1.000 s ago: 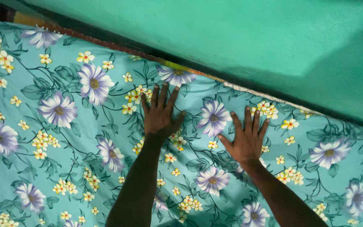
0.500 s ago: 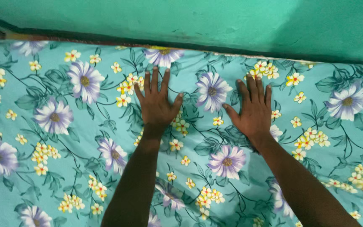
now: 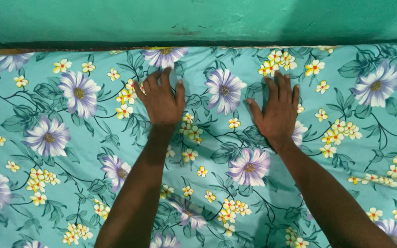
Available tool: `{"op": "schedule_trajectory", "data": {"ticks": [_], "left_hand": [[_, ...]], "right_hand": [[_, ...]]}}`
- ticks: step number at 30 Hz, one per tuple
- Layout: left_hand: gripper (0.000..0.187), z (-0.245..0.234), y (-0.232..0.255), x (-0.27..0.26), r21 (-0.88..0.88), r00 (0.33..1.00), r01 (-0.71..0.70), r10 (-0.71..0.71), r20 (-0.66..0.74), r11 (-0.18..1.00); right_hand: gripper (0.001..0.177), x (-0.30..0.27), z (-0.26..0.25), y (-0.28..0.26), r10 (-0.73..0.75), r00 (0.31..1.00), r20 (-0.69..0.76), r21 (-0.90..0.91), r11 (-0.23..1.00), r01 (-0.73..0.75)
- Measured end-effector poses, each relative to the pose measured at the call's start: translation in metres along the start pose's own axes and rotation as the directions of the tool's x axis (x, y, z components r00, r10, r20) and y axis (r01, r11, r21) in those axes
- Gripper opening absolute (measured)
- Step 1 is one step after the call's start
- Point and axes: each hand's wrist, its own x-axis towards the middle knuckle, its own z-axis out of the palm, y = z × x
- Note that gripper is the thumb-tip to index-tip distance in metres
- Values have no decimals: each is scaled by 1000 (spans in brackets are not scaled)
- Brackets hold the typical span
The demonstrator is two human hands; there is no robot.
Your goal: The person spreads a floral-patterned bedsheet over a mattress and tucks the edges into the bed frame.
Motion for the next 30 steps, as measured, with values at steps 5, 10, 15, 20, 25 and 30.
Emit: {"op": "schedule_trajectory", "data": {"ticks": [5, 10, 15, 20, 25, 30], "left_hand": [[27, 14, -32, 74, 57, 926, -332, 337, -170, 941], [29, 7, -57, 130, -207, 937, -109, 170, 306, 972], [35, -11, -74, 163, -217, 681, 165, 48, 731, 962], [37, -9, -90, 174, -22, 652, -24, 33, 757, 999], [48, 10, -89, 165, 44, 736, -86, 33, 676, 995], [67, -18, -94, 157, -92, 715, 19, 51, 697, 996]], "right_hand": [[69, 0, -2, 1, -6, 1000, -9, 13, 1000, 6], [67, 1, -3, -1, 2, 1000, -6, 7, 1000, -2], [66, 4, -2, -1, 10, 1000, 1, -8, 1000, -10], [65, 3, -3, -2, 33, 999, 16, 6, 999, -33], [65, 3, -4, -2, 29, 1000, 9, 19, 999, -29], [66, 3, -4, -3, 32, 999, 18, 29, 999, -33]]}}
